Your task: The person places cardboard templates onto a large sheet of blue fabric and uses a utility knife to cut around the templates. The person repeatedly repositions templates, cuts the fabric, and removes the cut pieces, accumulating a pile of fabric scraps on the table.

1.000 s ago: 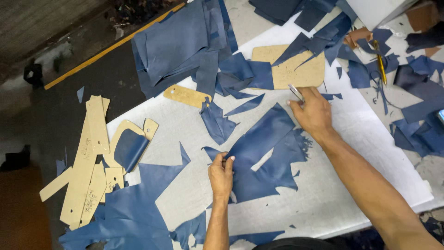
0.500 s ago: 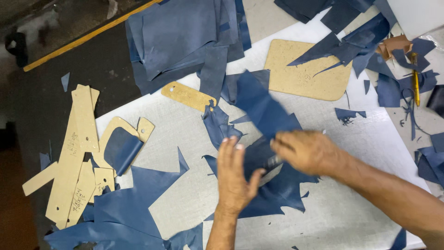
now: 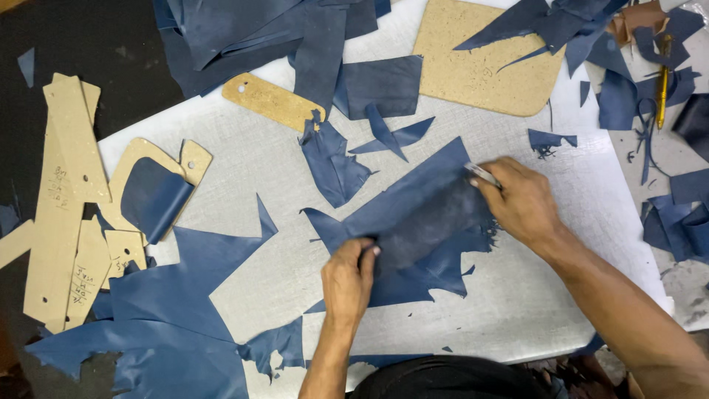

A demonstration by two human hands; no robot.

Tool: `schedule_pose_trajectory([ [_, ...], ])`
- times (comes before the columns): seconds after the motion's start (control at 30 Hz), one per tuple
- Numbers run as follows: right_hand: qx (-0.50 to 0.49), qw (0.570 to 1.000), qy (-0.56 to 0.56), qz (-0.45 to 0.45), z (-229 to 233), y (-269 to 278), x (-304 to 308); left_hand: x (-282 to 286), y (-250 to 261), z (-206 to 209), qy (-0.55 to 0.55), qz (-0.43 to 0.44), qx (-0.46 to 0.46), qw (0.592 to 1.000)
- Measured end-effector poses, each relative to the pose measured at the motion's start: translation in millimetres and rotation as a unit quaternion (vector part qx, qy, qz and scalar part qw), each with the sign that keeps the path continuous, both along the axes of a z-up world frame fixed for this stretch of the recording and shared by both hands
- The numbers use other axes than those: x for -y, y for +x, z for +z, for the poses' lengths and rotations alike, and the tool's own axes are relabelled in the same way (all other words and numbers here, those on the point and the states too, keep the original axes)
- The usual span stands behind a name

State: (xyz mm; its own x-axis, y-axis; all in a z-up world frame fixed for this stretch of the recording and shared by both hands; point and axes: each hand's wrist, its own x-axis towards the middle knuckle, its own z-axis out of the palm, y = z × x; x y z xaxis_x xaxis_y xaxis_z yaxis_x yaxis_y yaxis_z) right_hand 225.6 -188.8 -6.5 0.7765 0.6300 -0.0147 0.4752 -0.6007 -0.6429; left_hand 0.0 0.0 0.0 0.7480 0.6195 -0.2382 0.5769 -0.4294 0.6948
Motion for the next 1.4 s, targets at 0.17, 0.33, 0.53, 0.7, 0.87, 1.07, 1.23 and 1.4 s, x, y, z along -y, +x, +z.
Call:
schedule_pose_trajectory([
  [0.17,0.095,0.993,-0.06,0.023,-9.5,21.8,-42.7,-23.0,22.9,-3.0,0.186,0.006,0.021,0.982],
  [0.33,-0.014,0.985,-0.17,-0.004,-15.7,16.2,-34.3,-30.0,21.2,-1.5,0.113,0.03,-0.031,0.993],
  [0.53,-0.132,0.991,-0.034,-0.005,-20.7,29.8,-36.6,-36.0,6.9,-22.3,-0.124,0.08,0.079,0.986],
  [0.7,-0.231,0.959,0.148,-0.067,-36.4,56.6,-88.9,-80.6,24.1,-37.1,-0.272,0.249,0.312,0.875],
  [0.87,-0.066,0.967,0.247,0.02,-30.5,131.6,-214.3,-225.6,90.2,-23.9,-0.047,0.219,0.316,0.922],
  [1.07,0.15,0.973,0.175,0.013,24.3,181.4,-321.2,-336.0,164.1,16.4,0.029,0.205,0.311,0.928],
  [1.23,0.125,0.983,0.116,0.063,16.4,134.7,-186.3,-257.8,65.6,24.8,-0.013,0.119,0.219,0.969],
  [1.4,-0.049,0.981,-0.149,-0.115,-2.5,50.1,-4.7,-127.2,-81.3,1.0,-0.081,0.127,-0.003,0.989],
])
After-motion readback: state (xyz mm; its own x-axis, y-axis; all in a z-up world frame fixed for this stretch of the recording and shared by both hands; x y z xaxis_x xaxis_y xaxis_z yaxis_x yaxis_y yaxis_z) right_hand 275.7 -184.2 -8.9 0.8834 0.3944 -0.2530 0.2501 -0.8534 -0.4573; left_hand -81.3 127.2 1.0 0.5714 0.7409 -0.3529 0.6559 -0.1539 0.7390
